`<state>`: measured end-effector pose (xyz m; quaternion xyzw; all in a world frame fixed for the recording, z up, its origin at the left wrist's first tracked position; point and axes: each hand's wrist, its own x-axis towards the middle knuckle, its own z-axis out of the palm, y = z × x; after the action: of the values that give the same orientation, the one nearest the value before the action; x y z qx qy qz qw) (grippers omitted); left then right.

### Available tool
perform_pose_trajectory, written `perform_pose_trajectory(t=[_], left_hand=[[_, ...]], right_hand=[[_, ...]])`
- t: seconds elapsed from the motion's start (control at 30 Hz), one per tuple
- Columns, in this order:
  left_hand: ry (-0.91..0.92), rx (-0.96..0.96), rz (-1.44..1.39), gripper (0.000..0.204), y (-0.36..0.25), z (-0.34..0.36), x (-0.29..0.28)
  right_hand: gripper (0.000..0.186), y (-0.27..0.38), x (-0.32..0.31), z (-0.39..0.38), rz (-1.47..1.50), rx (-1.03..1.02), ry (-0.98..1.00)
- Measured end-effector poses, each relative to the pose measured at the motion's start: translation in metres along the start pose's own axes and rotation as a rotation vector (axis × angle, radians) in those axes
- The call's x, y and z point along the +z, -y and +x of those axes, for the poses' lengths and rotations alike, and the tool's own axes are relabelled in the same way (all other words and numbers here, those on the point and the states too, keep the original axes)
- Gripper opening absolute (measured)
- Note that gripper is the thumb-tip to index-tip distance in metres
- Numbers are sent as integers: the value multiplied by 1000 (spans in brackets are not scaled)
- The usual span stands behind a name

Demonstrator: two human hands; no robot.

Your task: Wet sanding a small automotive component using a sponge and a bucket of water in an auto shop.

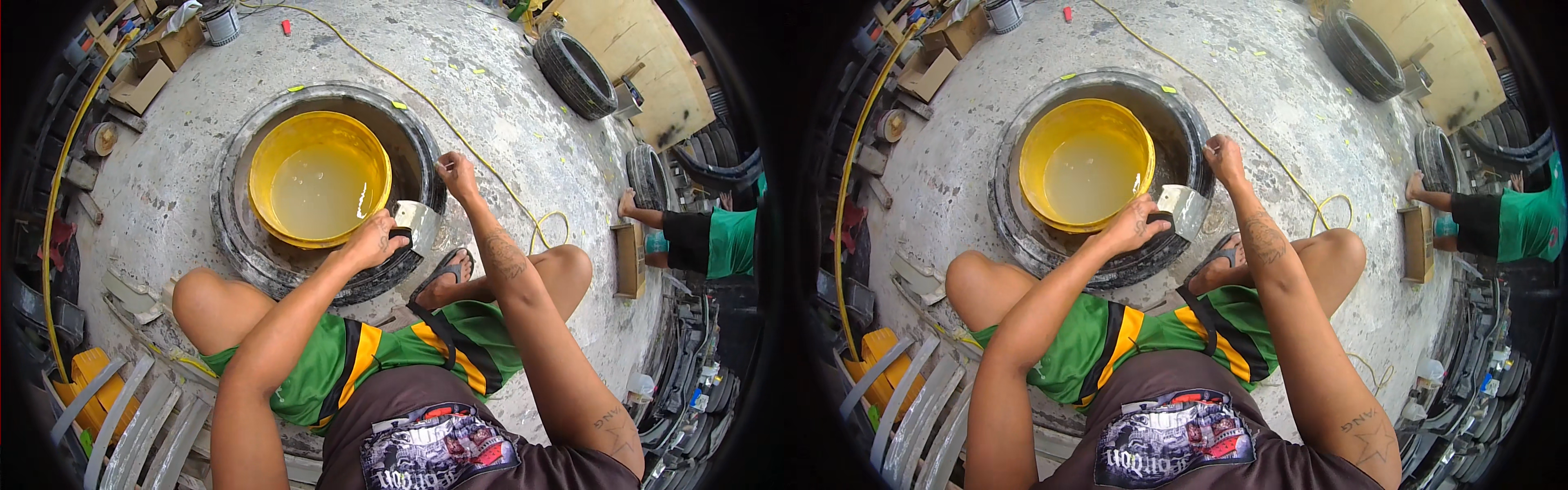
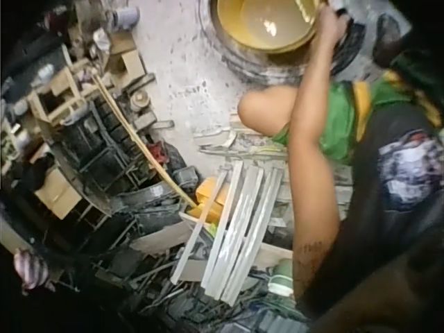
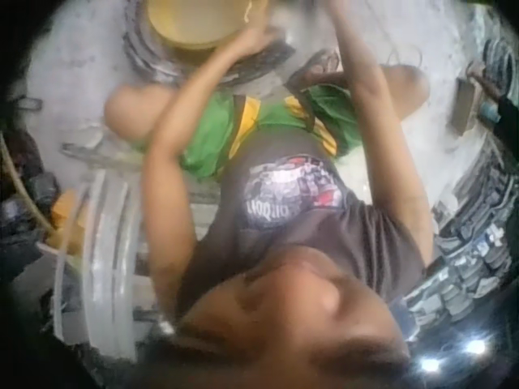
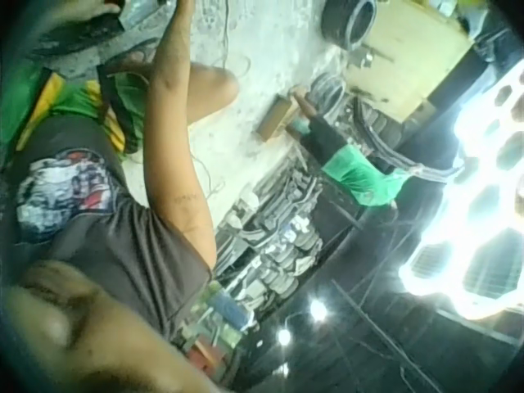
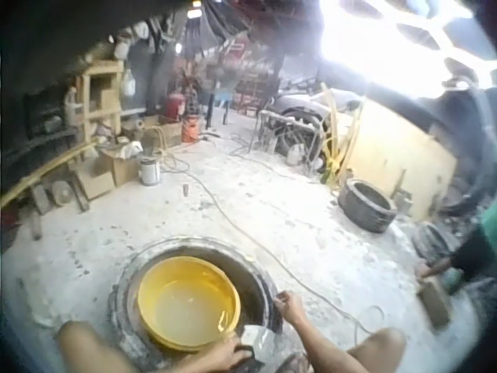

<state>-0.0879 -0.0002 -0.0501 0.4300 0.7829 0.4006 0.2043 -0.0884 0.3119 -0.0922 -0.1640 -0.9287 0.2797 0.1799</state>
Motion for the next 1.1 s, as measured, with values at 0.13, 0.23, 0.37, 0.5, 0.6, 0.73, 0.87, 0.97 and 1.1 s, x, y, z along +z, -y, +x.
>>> perform_pose_trajectory(t=[0.13, 0.23, 0.37, 0.5, 0.6, 0.73, 0.87, 0.97, 1.1], left_hand=[[1, 2, -16, 42, 6, -1, 1], [24, 9, -45, 40, -2, 4, -1], [26, 9, -36, 40, 0, 4, -2], [6, 11, -24, 40, 3, -2, -5], [10, 3, -26, 41, 2, 3, -2], [7, 0, -14, 40, 4, 3, -1], [-2, 21, 1, 40, 0, 9, -2], [12, 27, -11, 39, 0, 2, -7], [40, 77, -43, 36, -8, 3, -10]], right_hand=[[26, -7, 6, 2, 60, 111, 82], [35, -17, -5, 0, 131, 156, 133], [57, -4, -17, -8, 220, 167, 147], [112, 36, -38, -42, -102, 232, 224], [145, 25, -33, -77, -75, 320, 397], [151, 32, -38, -87, -183, 367, 378], [126, 17, -71, -74, -232, 277, 272], [99, 81, -71, -57, 29, 110, 454], [74, 110, -51, -40, 265, -35, 861]])
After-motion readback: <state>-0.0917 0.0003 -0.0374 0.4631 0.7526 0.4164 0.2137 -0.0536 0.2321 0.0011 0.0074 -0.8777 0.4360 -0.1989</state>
